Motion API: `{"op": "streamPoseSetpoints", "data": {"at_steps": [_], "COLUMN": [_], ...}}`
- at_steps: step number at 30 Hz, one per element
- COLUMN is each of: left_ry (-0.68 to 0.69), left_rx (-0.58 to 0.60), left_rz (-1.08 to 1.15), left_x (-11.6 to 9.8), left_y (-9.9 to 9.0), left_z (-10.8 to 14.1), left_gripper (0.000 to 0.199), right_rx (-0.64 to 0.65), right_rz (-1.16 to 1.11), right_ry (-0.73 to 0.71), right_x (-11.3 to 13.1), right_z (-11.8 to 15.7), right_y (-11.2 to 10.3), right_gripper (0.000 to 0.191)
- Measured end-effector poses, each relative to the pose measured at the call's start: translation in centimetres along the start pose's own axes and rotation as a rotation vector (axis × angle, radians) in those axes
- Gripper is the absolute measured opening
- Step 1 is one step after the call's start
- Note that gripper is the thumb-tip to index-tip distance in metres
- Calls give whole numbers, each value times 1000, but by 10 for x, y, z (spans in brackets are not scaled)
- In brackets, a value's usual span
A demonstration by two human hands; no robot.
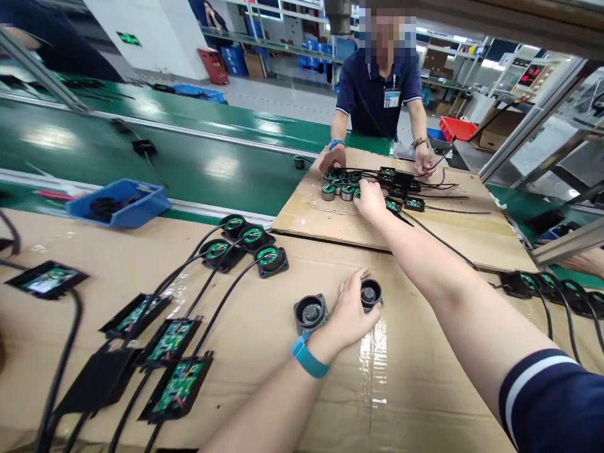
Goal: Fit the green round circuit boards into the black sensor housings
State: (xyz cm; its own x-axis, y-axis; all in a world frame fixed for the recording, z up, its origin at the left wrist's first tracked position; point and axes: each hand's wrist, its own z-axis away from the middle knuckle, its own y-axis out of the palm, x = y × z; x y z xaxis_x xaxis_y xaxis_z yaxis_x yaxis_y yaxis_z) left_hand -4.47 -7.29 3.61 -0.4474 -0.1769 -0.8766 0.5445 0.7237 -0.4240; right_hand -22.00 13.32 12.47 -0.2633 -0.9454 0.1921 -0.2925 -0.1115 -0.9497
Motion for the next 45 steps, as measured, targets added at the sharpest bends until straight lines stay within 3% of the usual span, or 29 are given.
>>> {"op": "streamPoseSetpoints", "data": {"at_steps": [3, 5, 9, 11, 13, 15, 18, 20, 23, 26, 29, 34, 37, 40, 42, 45], "left_ry": [22, -1, -21, -38, -27, 24, 47, -11, -86, -74, -45, -21, 39, 159, 266, 418], "left_rx": [6, -34, -90, -118, -126, -85, -50, -143, -294, -274, -233, -321, -343, -336, -314, -293], "left_rz": [28, 15, -16, -19, -24, -21, 12, -4, -105, -158, -145, -135, -156, -228, -268, -320], "left_x": [-3, -4, -3, -2, -3, -5, -9, -10, -12, -13, -14, -11, -10, -13, -17, -22], "left_y": [-1, -1, 1, 1, 2, 3, 10, 17, 26, 30, 32, 33, 35, 37, 38, 39], "left_z": [0, 0, -2, -2, -1, 2, 8, 14, 25, 36, 41, 40, 39, 40, 42, 44], "left_gripper": [63, 54, 47, 53, 67, 76, 69, 63, 73, 74, 56, 50, 50, 48, 48, 47], "right_rx": [11, 5, 26, 91, 180, 256, 270, 230, 183, 154, 123, 80, -32, -272, -397, -424], "right_rz": [-56, -128, -279, -260, -191, -116, -97, -161, -266, -319, -361, -424, -464, -610, -696, -701], "right_ry": [-1, -4, -19, -32, -39, -22, 33, 59, 71, 80, 91, 77, 102, 28, -87, -198], "right_x": [-6, -11, -27, -35, -42, -45, -46, -47, -52, -57, -58, -59, -59, -53, -46, -34], "right_z": [21, 48, 133, 183, 230, 268, 306, 320, 330, 332, 331, 329, 335, 344, 349, 352], "right_y": [-21, -46, -108, -127, -127, -111, -79, -65, -56, -52, -47, -49, -53, -54, -53, -48], "right_gripper": [46, 48, 35, 25, 17, 12, 11, 18, 27, 31, 37, 17, 31, 46, 44, 37]}}
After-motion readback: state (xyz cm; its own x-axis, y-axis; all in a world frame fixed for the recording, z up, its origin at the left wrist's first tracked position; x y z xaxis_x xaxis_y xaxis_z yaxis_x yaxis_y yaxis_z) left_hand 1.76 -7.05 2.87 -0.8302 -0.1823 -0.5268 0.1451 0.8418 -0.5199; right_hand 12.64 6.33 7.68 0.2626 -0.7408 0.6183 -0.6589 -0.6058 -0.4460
